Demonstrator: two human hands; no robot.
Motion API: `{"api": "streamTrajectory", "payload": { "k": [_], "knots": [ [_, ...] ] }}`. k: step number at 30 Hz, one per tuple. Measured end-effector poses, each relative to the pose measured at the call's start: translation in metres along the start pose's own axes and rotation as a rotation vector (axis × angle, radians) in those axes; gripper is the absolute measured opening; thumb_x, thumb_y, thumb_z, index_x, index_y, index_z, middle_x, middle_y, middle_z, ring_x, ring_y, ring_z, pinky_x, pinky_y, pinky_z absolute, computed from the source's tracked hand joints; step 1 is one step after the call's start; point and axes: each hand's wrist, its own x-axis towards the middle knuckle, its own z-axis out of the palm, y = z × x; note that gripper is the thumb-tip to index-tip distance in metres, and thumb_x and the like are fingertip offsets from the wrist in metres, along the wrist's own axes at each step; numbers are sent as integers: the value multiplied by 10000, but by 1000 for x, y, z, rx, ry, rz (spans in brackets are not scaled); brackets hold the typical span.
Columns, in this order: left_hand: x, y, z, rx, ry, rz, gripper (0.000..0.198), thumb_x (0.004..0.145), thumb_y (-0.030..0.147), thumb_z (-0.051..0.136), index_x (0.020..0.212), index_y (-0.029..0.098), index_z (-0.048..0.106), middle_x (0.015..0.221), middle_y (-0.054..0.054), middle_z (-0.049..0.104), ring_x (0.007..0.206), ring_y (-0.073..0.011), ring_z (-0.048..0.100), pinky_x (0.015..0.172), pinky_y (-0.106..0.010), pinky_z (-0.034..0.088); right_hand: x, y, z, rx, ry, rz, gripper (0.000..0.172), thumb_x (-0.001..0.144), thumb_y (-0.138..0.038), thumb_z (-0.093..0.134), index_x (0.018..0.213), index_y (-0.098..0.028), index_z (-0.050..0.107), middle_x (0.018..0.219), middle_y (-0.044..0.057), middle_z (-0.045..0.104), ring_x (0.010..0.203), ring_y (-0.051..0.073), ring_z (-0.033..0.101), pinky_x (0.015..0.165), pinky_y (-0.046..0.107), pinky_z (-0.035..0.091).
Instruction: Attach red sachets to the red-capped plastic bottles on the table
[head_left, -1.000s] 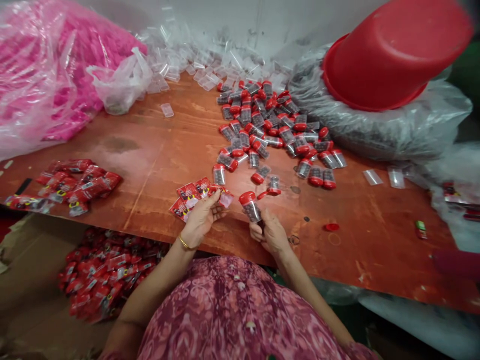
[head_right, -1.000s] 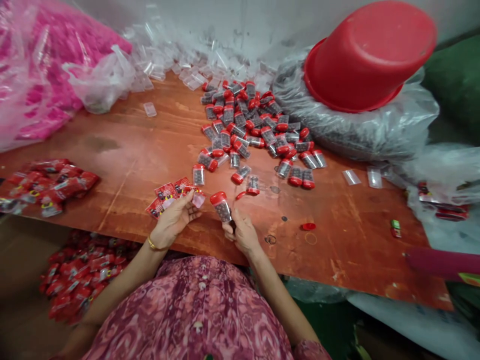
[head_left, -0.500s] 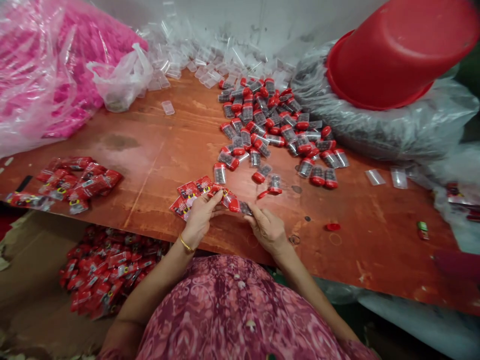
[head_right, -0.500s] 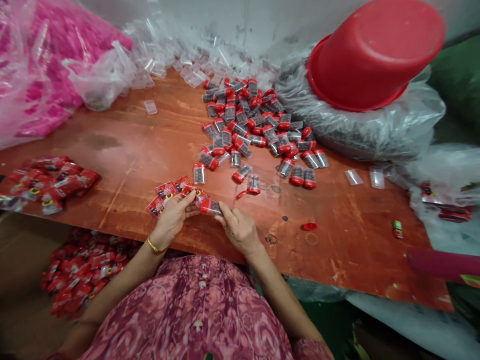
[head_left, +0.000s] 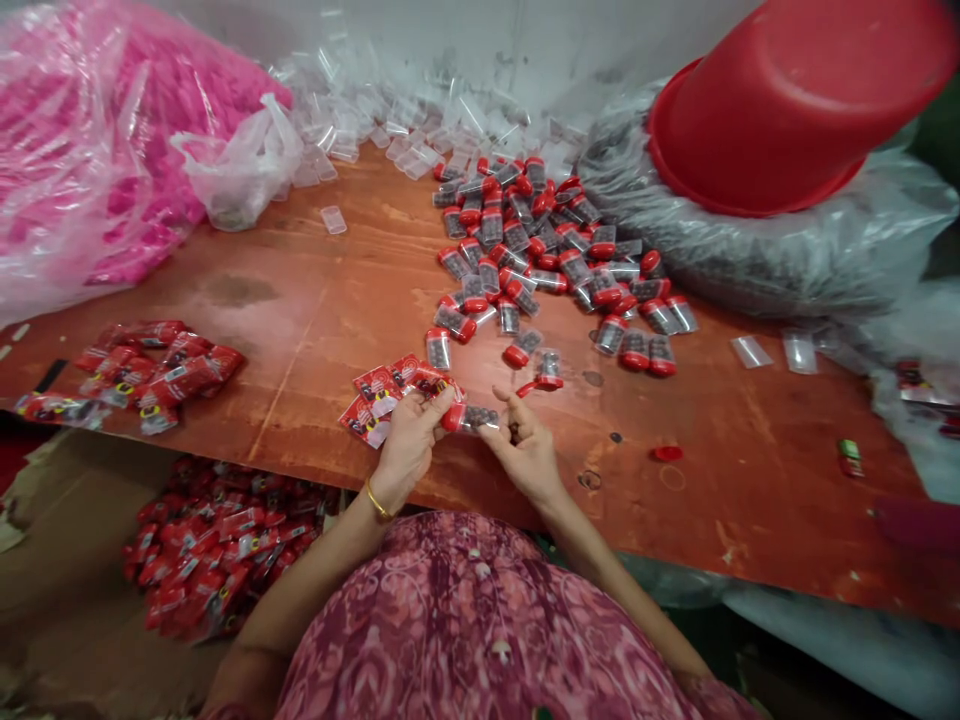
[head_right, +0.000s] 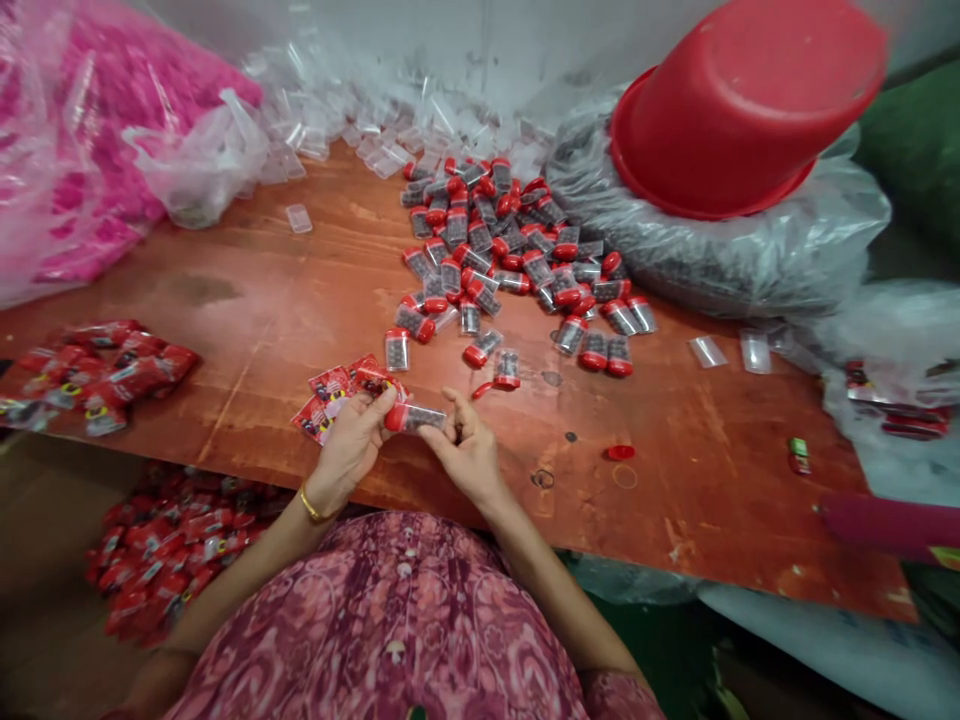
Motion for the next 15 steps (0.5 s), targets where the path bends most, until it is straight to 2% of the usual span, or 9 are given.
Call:
{"api": "streamTrajectory", "payload": {
  "k": [3, 5, 8, 12, 15],
  "knots": [
    [0, -5, 1, 8, -1, 17, 445, 467, 377, 848, 721, 143, 568, 599, 37, 642, 521, -76, 585, 544, -181, 477, 3, -2, 1, 248, -188, 312, 393, 711, -540, 617, 878, -184, 609, 499, -95, 348, 378, 56, 252, 372, 208, 223],
    [0, -7, 1, 25, 8, 17, 433, 493, 390, 834, 732, 149, 565, 607, 41, 638, 535, -78, 587, 557, -186, 475, 4, -4, 1, 303, -220, 383, 394, 684, -571, 626, 732, -182, 583, 474, -92, 357, 376, 49, 230, 372, 209, 191],
    [-2, -6, 1, 55, 2, -5, 402, 511, 368, 827, 731, 154, 567, 624, 47, 634, 554, -75, 584, 567, -188, 467, 6, -8, -1, 251, -123, 325, 376, 653, -538, 667, 649, -174, 573, 495, -71, 411, 431, 55, 280, 411, 208, 213],
    [-4, -1, 3, 50, -25, -27, 417, 460, 274, 850, 756, 159, 579, 681, 34, 658, 607, -98, 610, 616, -218, 485, 9, -13, 0, 186, -26, 270, 323, 665, -482, 664, 650, -167, 593, 522, -51, 468, 480, 73, 346, 462, 216, 270],
    [-4, -4, 4, 40, 3, -3, 414, 466, 278, 846, 765, 156, 588, 705, 22, 670, 633, -109, 621, 649, -235, 490, 9, -13, 5, 174, 44, 242, 302, 663, -465, 660, 665, -171, 593, 565, -33, 523, 523, 91, 413, 501, 223, 326]
  ]
}}
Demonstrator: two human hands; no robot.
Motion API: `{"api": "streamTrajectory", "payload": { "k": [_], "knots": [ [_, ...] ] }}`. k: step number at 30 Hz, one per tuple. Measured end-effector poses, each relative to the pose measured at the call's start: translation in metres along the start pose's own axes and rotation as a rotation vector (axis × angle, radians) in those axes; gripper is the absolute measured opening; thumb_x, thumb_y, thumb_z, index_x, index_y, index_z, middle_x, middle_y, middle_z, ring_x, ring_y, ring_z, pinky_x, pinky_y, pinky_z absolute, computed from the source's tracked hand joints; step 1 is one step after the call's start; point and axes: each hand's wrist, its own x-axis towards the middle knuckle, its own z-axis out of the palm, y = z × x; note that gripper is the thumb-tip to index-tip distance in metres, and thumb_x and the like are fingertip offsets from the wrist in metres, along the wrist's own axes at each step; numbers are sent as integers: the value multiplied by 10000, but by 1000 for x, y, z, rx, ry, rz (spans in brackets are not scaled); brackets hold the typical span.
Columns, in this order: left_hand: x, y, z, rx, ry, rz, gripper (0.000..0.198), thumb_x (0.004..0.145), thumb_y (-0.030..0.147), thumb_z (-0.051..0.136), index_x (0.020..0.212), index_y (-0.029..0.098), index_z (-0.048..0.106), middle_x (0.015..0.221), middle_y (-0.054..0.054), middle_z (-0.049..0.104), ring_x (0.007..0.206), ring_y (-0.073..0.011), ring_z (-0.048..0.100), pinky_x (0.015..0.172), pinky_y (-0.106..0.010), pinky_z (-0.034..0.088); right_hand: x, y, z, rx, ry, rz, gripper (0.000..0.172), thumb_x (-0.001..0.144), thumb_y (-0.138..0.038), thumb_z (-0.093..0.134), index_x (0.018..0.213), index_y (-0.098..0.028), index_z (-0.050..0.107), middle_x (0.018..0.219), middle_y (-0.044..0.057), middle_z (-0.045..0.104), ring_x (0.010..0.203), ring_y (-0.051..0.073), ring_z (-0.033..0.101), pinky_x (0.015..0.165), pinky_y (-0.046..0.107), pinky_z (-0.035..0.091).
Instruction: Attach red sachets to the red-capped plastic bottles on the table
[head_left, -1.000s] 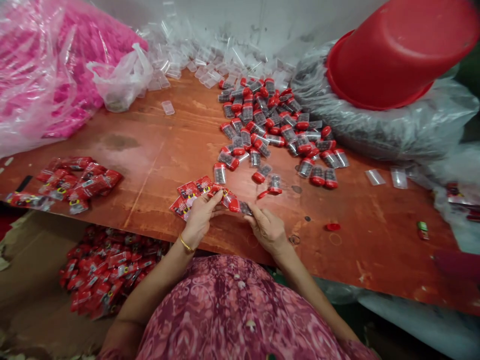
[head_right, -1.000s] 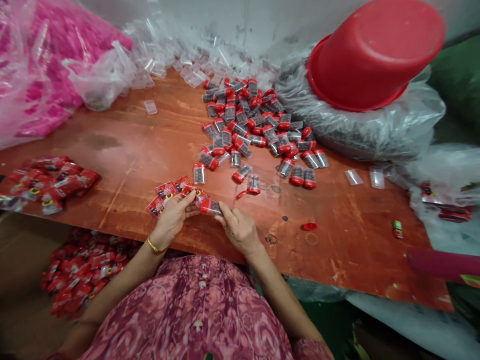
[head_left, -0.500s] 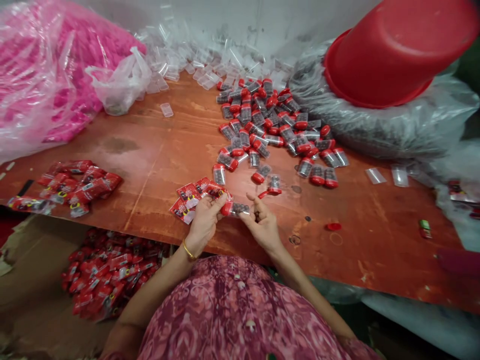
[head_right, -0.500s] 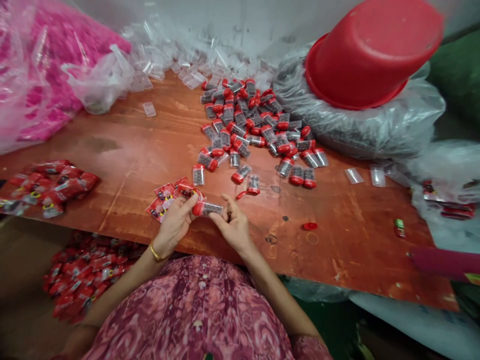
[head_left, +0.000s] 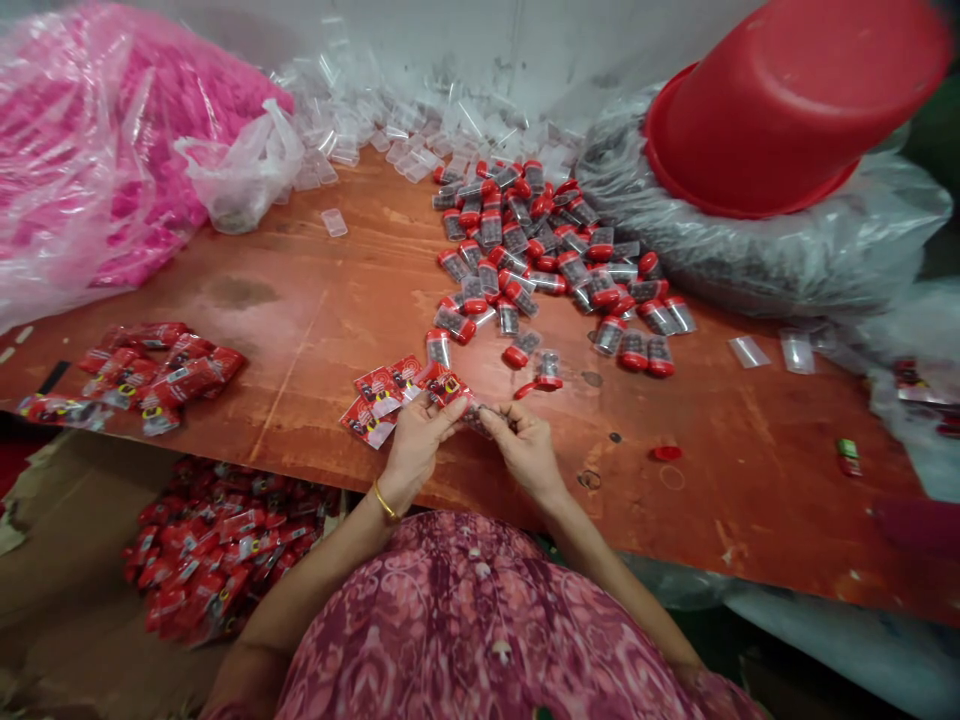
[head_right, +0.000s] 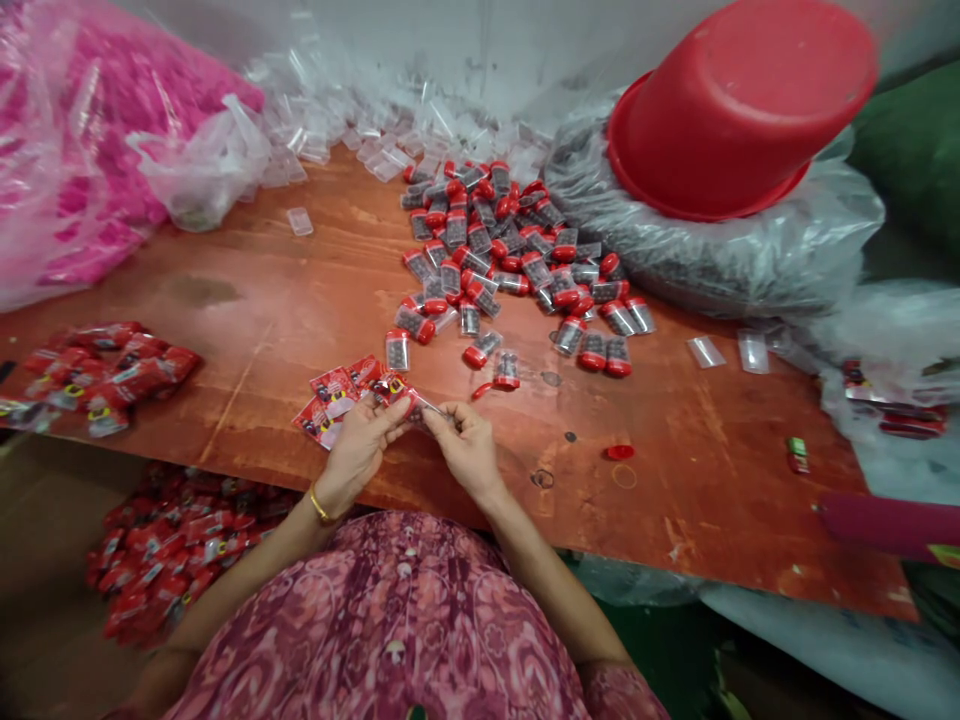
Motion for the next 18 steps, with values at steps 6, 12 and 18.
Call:
{"api": "streamTrajectory", "payload": {
  "k": [6, 12, 18],
  "knots": [
    [2, -9, 0, -47, -18, 33, 372, 520, 335, 822, 765, 151, 611, 725, 10, 678, 669, -119, 630, 674, -243, 490, -1, -2, 5, -9, -10, -22, 289, 672, -450, 650, 631, -175, 570, 539, -43, 494, 507, 84, 389, 497, 221, 315],
    [8, -8, -1, -27, -92, 95, 344, 521, 361, 820, 714, 132, 651, 659, 0, 661, 615, -100, 586, 610, -210, 449, -1, -8, 8, 94, -46, 29, 289, 669, -445, 649, 630, -179, 544, 534, -57, 453, 475, 70, 337, 478, 219, 278],
    [10, -11, -2, 50, -124, 126, 277, 583, 354, 782, 724, 148, 661, 675, -5, 662, 647, -116, 594, 644, -225, 459, -5, 0, 18, 117, 68, -17, 299, 695, -460, 641, 655, -179, 546, 563, -53, 464, 512, 79, 369, 511, 220, 318]
  ]
}}
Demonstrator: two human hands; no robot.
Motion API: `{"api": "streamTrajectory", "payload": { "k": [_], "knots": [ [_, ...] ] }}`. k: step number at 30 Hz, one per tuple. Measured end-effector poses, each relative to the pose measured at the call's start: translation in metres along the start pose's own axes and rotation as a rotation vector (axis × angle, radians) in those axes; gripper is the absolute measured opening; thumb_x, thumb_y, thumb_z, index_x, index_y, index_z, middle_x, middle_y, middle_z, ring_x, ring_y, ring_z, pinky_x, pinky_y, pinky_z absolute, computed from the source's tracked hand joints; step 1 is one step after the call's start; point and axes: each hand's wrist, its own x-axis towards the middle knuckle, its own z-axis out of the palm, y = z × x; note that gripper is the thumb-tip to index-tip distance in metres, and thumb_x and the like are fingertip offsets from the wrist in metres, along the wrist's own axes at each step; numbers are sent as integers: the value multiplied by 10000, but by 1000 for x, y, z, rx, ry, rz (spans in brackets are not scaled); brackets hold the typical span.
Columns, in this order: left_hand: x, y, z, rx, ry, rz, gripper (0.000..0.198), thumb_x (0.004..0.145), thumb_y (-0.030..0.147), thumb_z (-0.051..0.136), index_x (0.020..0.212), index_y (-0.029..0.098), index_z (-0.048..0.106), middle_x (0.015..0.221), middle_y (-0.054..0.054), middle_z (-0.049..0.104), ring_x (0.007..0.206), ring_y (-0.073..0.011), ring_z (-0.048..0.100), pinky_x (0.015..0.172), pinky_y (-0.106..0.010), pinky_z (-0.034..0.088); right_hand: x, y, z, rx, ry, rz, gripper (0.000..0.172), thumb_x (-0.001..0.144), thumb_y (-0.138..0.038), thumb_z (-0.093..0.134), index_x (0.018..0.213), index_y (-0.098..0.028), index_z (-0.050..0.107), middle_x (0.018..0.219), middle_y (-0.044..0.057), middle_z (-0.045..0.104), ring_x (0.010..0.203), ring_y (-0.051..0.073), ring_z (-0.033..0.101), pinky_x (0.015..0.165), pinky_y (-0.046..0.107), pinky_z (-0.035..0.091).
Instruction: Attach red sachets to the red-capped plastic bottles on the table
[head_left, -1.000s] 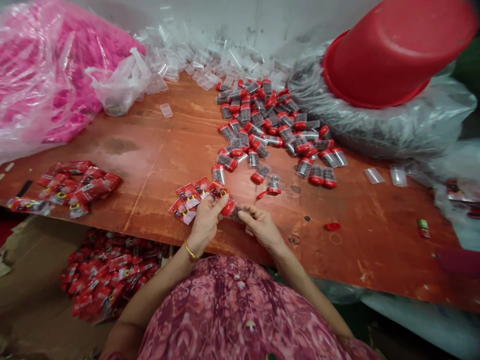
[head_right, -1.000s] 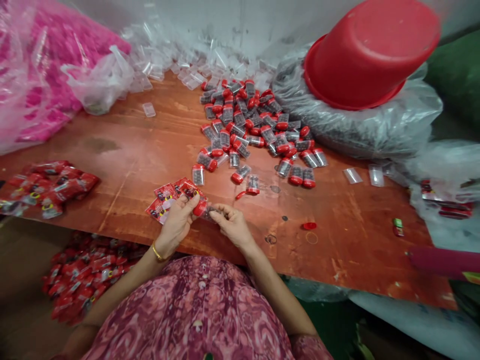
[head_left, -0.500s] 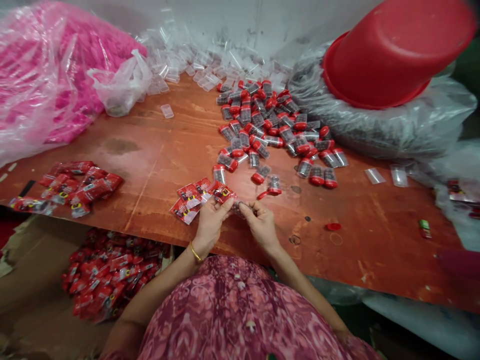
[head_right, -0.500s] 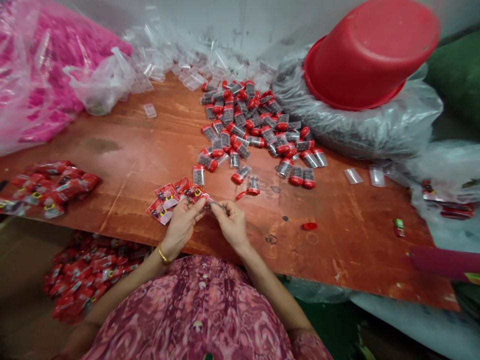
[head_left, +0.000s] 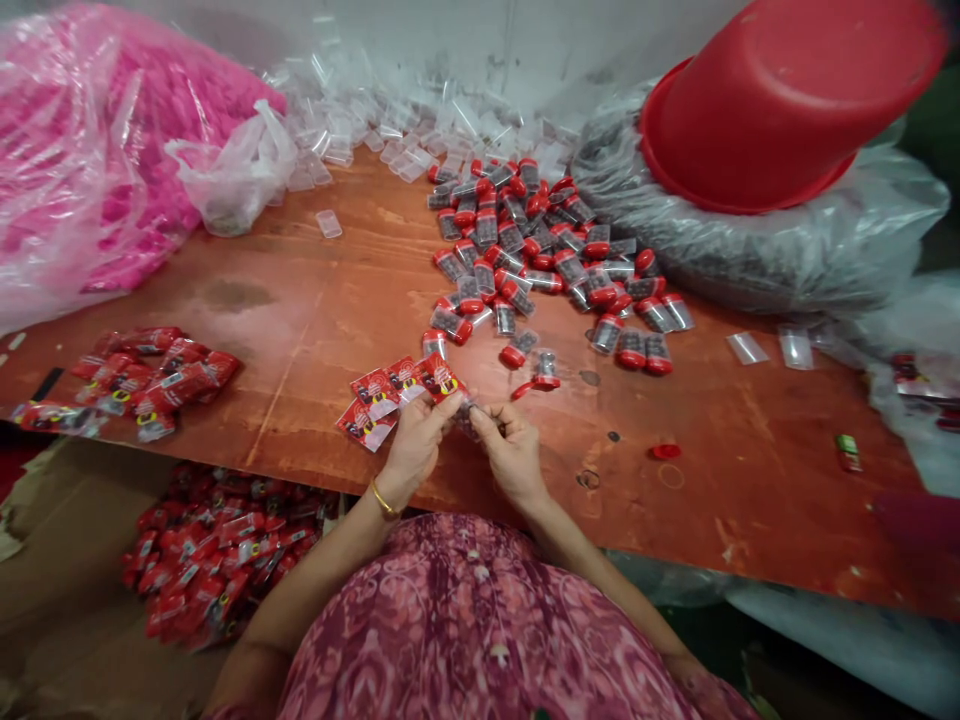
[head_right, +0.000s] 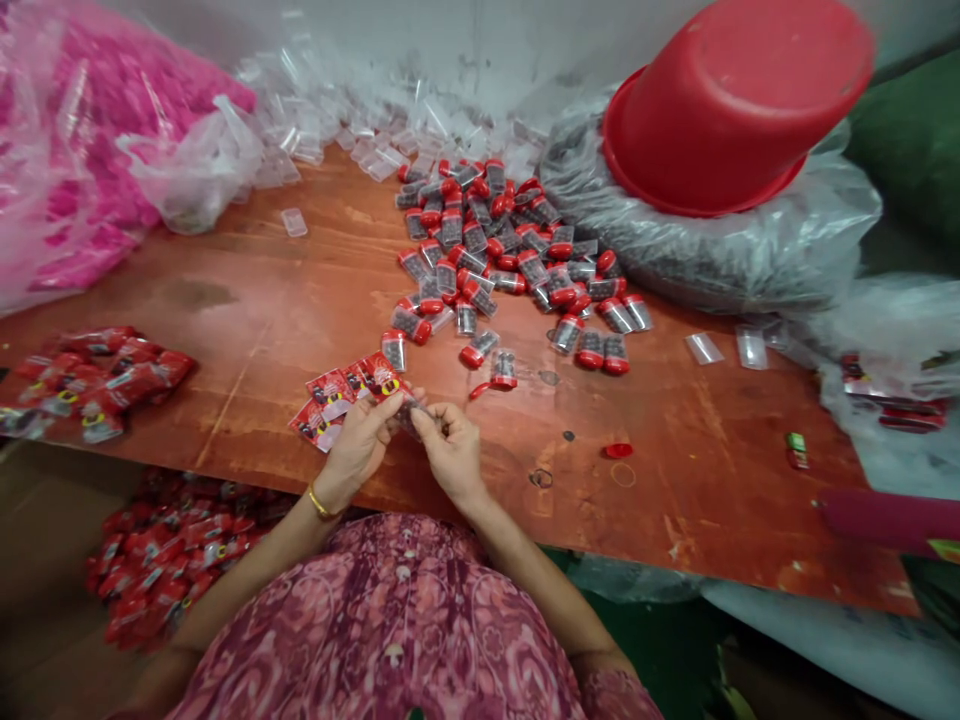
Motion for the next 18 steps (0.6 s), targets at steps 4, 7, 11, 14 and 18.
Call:
{"api": "streamTrajectory", "payload": {
  "k": [4, 7, 11, 14, 18],
  "knots": [
    [-4, -12, 4, 53, -15, 57, 275, 665, 411, 721, 743, 156, 656, 729, -10, 675, 713, -125, 605, 705, -234, 470, -1, 2, 5, 47, 42, -12, 338, 734, -510, 598, 667, -190, 515, 589, -50, 453, 516, 78, 359, 491, 211, 317],
    [-4, -10, 5, 41, -3, 53, 289, 650, 420, 731, 724, 158, 634, 716, -5, 667, 723, -134, 612, 706, -240, 474, -2, 1, 2, 48, -33, 29, 356, 727, -539, 605, 700, -197, 510, 580, -59, 436, 471, 67, 313, 436, 203, 267],
    [-3, 5, 1, -36, 29, -31, 358, 568, 424, 785, 739, 154, 625, 698, -11, 677, 719, -161, 642, 685, -263, 501, -4, 4, -9, 92, -245, 84, 374, 711, -545, 621, 853, -205, 556, 525, -90, 384, 411, 60, 257, 403, 205, 222],
    [-6, 6, 1, -28, -8, -87, 416, 521, 432, 814, 774, 155, 634, 733, -21, 701, 717, -167, 659, 656, -260, 517, -1, 6, -11, 53, -206, 15, 349, 683, -530, 642, 782, -206, 558, 504, -93, 355, 421, 63, 270, 414, 205, 229],
    [-16, 0, 3, -8, 14, -138, 467, 497, 495, 809, 764, 158, 627, 746, -31, 717, 732, -180, 676, 666, -269, 536, 3, 4, 3, -48, -61, -75, 412, 649, -518, 659, 545, -211, 404, 487, -82, 334, 449, 62, 264, 433, 205, 240]
  ]
}}
